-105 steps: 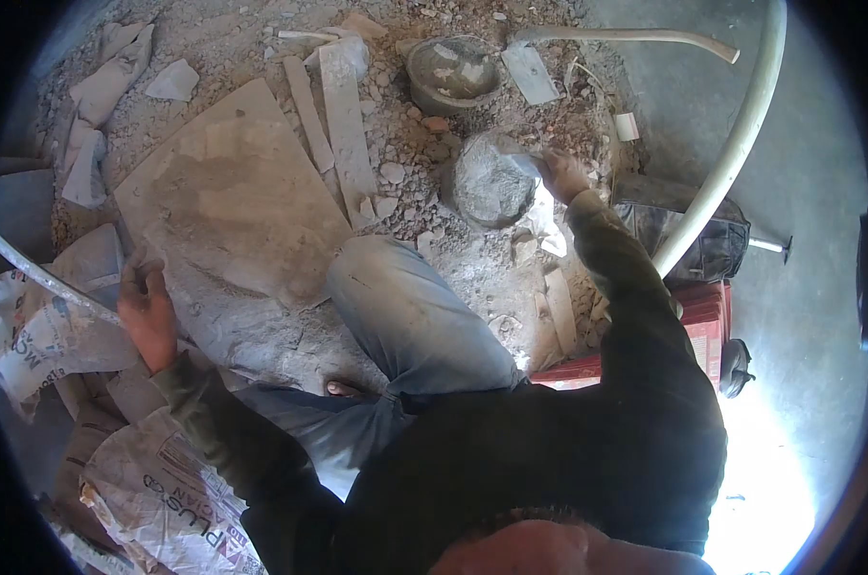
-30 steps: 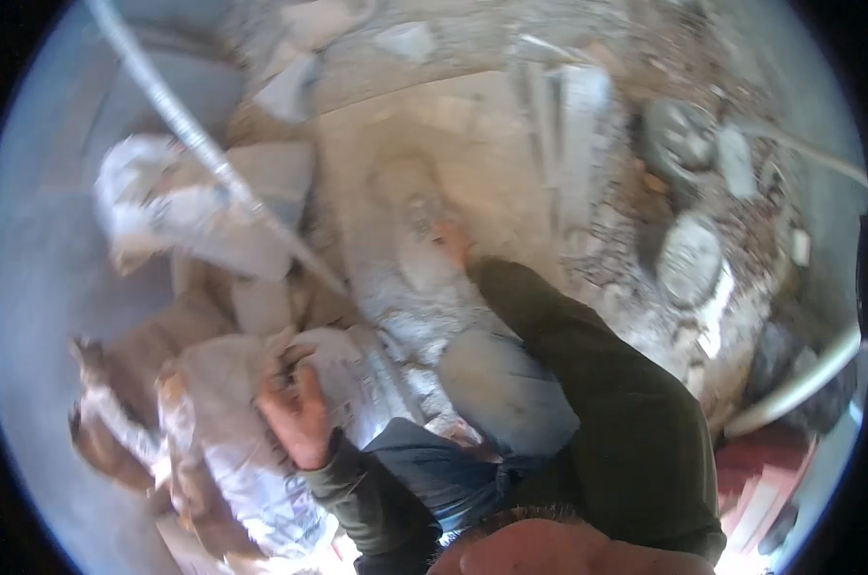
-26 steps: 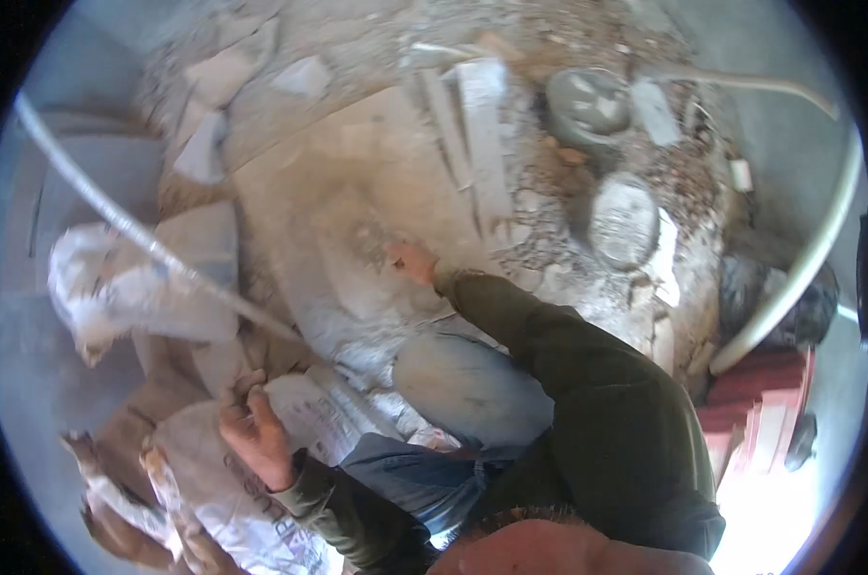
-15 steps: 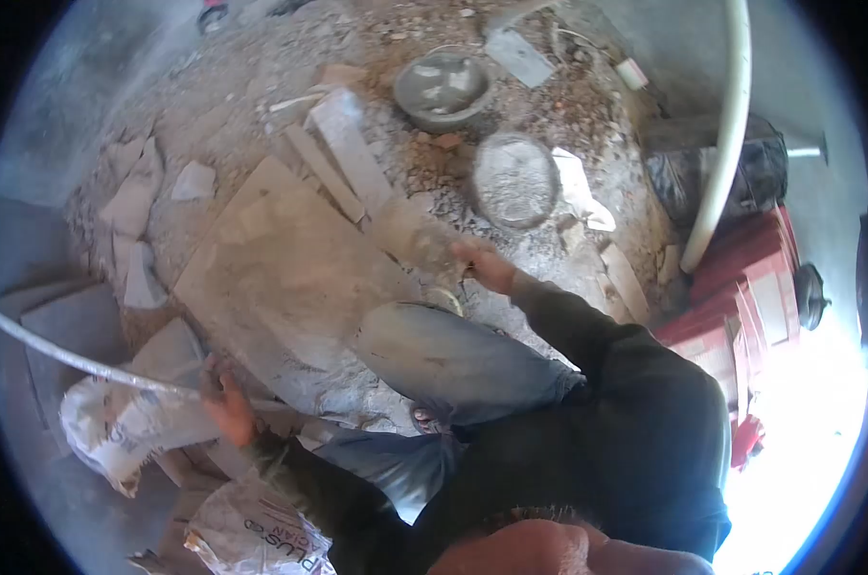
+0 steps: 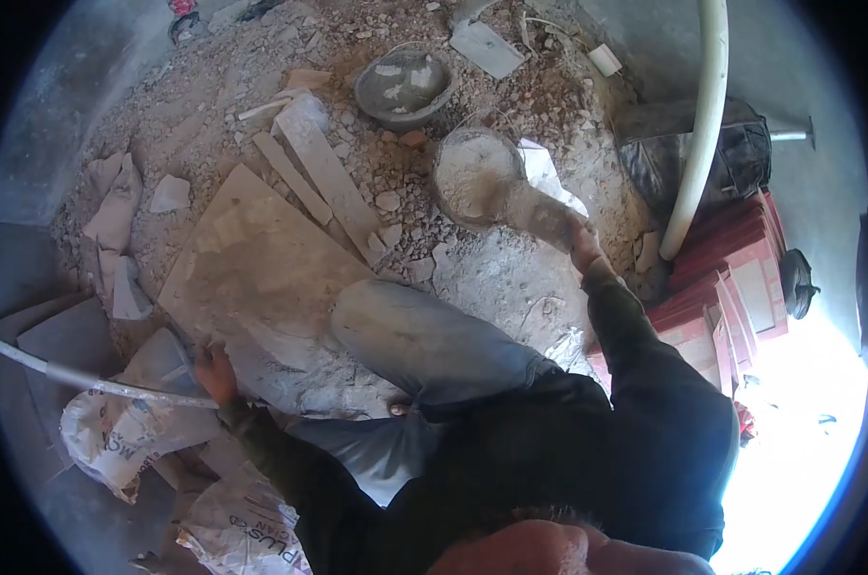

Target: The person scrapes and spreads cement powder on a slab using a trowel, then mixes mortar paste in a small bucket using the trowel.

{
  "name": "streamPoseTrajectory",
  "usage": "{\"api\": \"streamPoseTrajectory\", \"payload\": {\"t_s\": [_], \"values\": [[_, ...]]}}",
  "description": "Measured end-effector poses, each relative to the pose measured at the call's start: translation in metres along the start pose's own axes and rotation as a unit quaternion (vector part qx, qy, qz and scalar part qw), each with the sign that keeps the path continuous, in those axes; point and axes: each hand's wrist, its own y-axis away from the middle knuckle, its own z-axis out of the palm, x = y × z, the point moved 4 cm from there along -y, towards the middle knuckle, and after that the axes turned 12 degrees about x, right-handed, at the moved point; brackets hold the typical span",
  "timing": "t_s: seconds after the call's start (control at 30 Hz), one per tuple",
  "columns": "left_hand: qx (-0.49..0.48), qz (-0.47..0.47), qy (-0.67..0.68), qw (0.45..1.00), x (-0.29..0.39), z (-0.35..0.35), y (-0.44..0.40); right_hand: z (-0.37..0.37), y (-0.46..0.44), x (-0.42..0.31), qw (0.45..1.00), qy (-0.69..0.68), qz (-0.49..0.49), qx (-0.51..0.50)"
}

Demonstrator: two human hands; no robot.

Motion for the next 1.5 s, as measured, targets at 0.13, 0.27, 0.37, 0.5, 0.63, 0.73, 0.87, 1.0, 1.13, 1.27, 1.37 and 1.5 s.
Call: {"api": "streamPoseTrajectory", "payload": {"t_s": [0.13,0.27,0.37,0.5,0.63,0.73,0.87,1.0,1.13,1.27,1.37,1.5], "values": [[0.008,0.004,-0.001,1.000,-0.009,-0.005,0.000,0.014,-0.022,0.006,1.000,0.021,0.001,-0.006],[0.031,-0.013,-0.010,0.999,0.004,-0.010,0.007,0.042,-0.026,-0.016,0.994,0.110,-0.004,-0.019],[0.038,-0.016,-0.013,0.999,-0.007,-0.012,0.003,0.069,-0.026,-0.043,0.988,0.144,-0.017,-0.057],[0.056,0.003,-0.016,0.998,-0.003,-0.016,0.003,0.088,-0.051,-0.059,0.960,0.223,-0.126,-0.117],[0.061,0.009,0.003,0.998,-0.010,-0.016,0.001,0.117,-0.051,-0.101,0.901,0.333,-0.210,-0.182],[0.054,0.008,-0.007,0.998,-0.005,-0.020,0.002,0.131,-0.054,-0.137,0.807,0.459,-0.328,-0.172],[0.055,0.004,0.009,0.998,0.004,-0.023,0.004,0.165,-0.050,-0.169,0.598,0.546,-0.513,-0.286],[0.046,-0.006,0.021,0.999,0.014,-0.025,0.008,0.198,-0.019,-0.171,0.569,0.531,-0.532,-0.333],[0.057,0.019,0.020,0.998,0.013,-0.027,0.008,0.201,-0.023,-0.143,0.523,0.564,-0.512,-0.382],[0.080,0.060,-0.008,0.995,0.015,-0.035,0.010,0.208,-0.006,-0.153,0.475,0.612,-0.467,-0.427],[0.060,0.002,0.014,0.998,0.011,-0.036,0.009,0.217,-0.006,-0.133,0.465,0.635,-0.424,-0.449],[0.048,-0.014,-0.018,0.999,0.023,-0.038,0.011,0.242,-0.015,-0.130,0.511,0.640,-0.396,-0.416]]}}
